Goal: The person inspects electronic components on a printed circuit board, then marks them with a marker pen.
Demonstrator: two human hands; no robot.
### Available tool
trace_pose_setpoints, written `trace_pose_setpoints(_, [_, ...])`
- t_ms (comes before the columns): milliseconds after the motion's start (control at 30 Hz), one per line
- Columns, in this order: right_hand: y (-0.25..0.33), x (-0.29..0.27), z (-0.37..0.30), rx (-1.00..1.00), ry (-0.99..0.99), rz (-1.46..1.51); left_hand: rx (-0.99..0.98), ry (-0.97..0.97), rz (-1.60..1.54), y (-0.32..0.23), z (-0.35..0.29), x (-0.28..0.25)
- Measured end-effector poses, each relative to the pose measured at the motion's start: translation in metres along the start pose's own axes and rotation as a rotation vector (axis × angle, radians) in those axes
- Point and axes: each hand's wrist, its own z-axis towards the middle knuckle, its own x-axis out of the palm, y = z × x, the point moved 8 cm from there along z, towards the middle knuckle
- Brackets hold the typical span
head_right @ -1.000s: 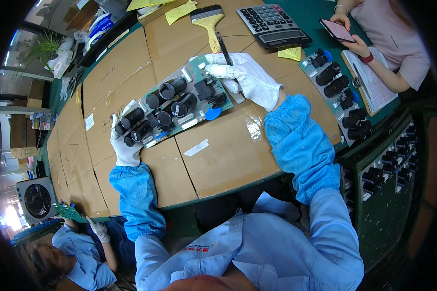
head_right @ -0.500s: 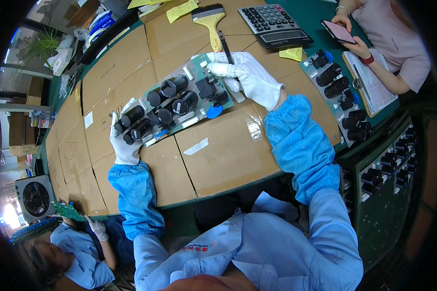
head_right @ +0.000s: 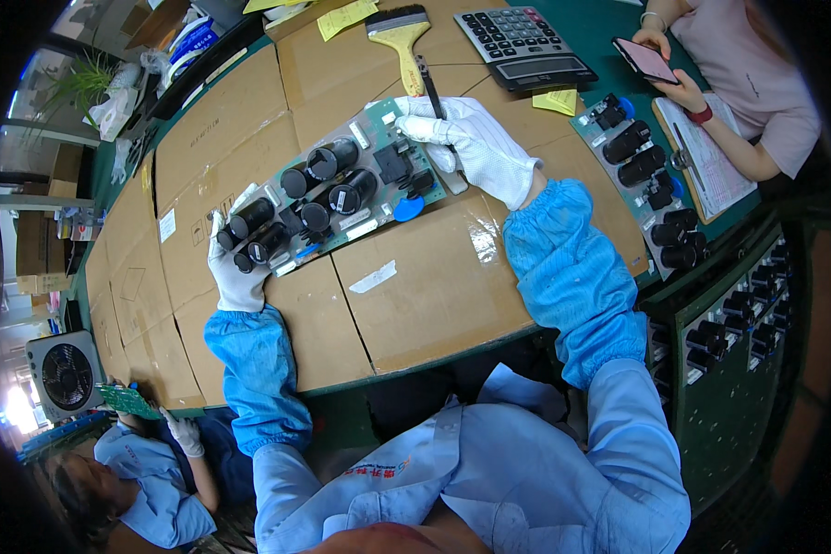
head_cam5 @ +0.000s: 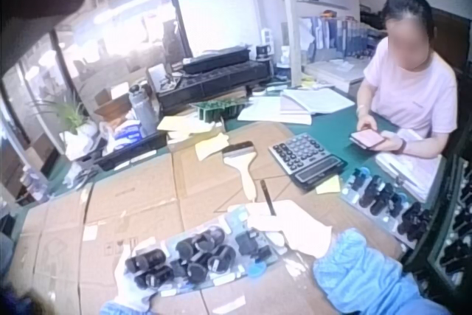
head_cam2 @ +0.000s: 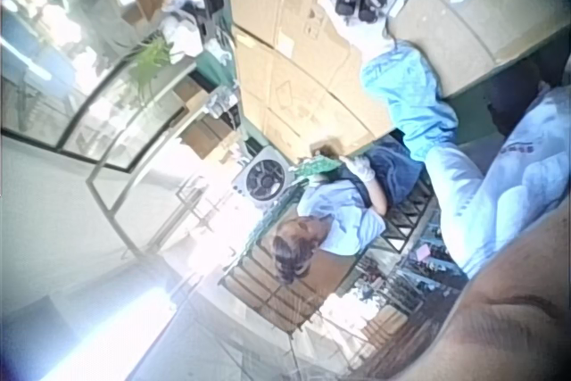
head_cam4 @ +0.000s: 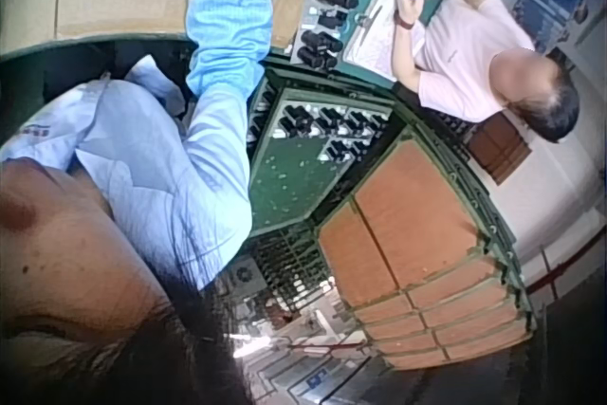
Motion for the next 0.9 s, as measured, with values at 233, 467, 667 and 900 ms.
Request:
trace_pose_setpoints(233, [0.003,0.004,-0.003,0.009,0.006,0.016,0.0,-0.007,0.007,0.002,0.001,0.003])
trace_pose_setpoints(467, [0.019,0.015,-0.013,-0.12,-0.021,-0.011,-0.051,0.132,0.028,0.006,-0.001,-0.015])
trace_pose_setpoints(667, [-0.014,0.016,-0.001,0.158,-0.003,0.152,0.066,-0.107,0.4,-0.01,-0.011,-0.018])
trace_pose_setpoints(900, [-0.019,0.019,0.001,0.13,-0.07,0.155,0.06,-0.2,0.515,-0.012,-0.012,-0.028])
